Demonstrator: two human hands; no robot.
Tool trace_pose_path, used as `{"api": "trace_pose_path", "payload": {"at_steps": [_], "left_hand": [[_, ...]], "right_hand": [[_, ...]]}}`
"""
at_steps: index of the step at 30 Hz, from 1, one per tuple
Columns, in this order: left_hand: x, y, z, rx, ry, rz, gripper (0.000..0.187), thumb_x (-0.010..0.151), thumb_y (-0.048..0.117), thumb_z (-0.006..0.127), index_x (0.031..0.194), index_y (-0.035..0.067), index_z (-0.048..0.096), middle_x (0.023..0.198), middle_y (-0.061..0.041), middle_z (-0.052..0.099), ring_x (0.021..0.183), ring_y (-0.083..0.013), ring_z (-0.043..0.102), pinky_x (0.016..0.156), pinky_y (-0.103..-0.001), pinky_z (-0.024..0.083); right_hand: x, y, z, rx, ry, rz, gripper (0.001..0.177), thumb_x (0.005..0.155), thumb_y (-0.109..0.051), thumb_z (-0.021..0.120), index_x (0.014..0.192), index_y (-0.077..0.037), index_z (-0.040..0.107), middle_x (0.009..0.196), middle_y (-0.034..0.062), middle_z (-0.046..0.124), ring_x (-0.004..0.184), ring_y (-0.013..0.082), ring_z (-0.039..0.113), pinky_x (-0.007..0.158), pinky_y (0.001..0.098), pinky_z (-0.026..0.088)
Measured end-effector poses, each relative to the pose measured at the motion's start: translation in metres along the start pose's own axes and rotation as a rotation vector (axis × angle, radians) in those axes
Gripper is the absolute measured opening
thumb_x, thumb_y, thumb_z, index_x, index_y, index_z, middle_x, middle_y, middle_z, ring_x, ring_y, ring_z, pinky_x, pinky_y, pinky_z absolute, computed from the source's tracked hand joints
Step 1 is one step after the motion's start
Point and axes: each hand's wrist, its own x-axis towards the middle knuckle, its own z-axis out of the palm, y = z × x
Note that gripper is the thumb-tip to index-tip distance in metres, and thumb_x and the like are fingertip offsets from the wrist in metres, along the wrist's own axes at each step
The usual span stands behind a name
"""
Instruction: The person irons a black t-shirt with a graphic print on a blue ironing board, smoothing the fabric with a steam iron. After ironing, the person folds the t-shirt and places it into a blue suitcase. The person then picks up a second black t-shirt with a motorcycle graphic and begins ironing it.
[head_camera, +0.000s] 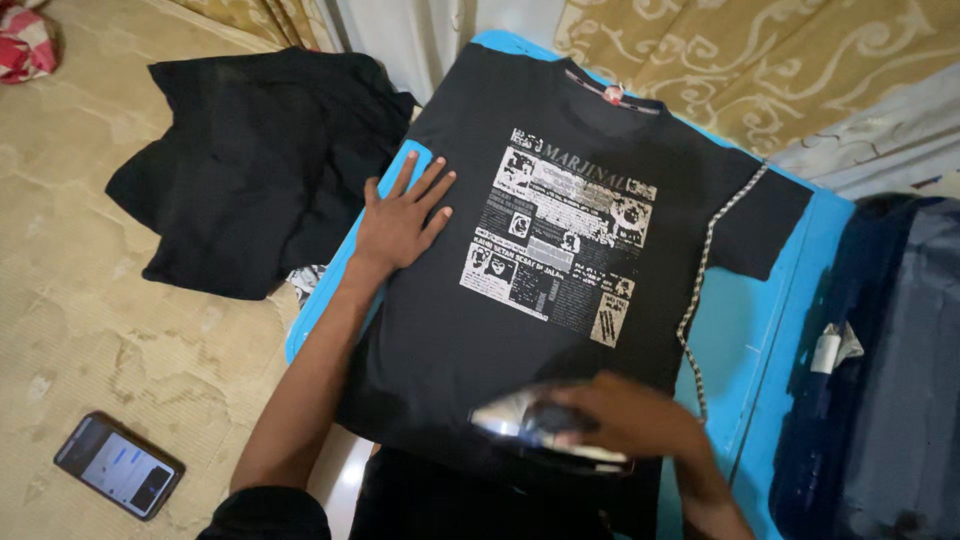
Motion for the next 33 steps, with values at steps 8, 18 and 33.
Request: {"api": "trace_pose_path", "payload": {"at_steps": [8, 18, 33], "left_hand": [[-0.001, 0.000, 0.002, 0.025, 0.013, 0.012, 0.054, 0.106, 0.044, 0.046, 0.155, 0.023, 0.049, 0.167, 0.002, 0.036, 0.155, -0.0265, 0.025, 0.104, -0.069, 0.034], [0.002, 0.002, -0.005, -0.011, -0.025, -0.012, 0.055, 0.103, 0.045, 0.049, 0.154, 0.024, 0.050, 0.166, 0.003, 0.036, 0.155, -0.0261, 0.025, 0.103, -0.069, 0.034], [0.002, 0.003, -0.005, -0.046, -0.036, -0.035, 0.055, 0.103, 0.045, 0.049, 0.154, 0.024, 0.049, 0.166, 0.002, 0.035, 0.154, -0.0256, 0.025, 0.104, -0.070, 0.033]], "right_hand": [[0.015, 0.019, -0.060, -0.013, 0.540, 0.031, 0.048, 0.088, -0.035, 0.070, 0.133, -0.017, 0.065, 0.080, 0.0135, 0.078, 0.064, 0.0237, 0.076, 0.064, 0.0369, 0.057], [0.080, 0.006, -0.060, 0.024, 0.366, -0.208, 0.047, 0.095, -0.047, 0.063, 0.129, -0.014, 0.065, 0.091, 0.0127, 0.078, 0.073, 0.0248, 0.077, 0.071, 0.0368, 0.059], [0.064, -0.021, -0.049, -0.073, 0.033, -0.079, 0.057, 0.091, -0.053, 0.058, 0.140, -0.023, 0.059, 0.083, 0.0108, 0.073, 0.070, 0.0257, 0.070, 0.075, 0.0396, 0.056]]}}
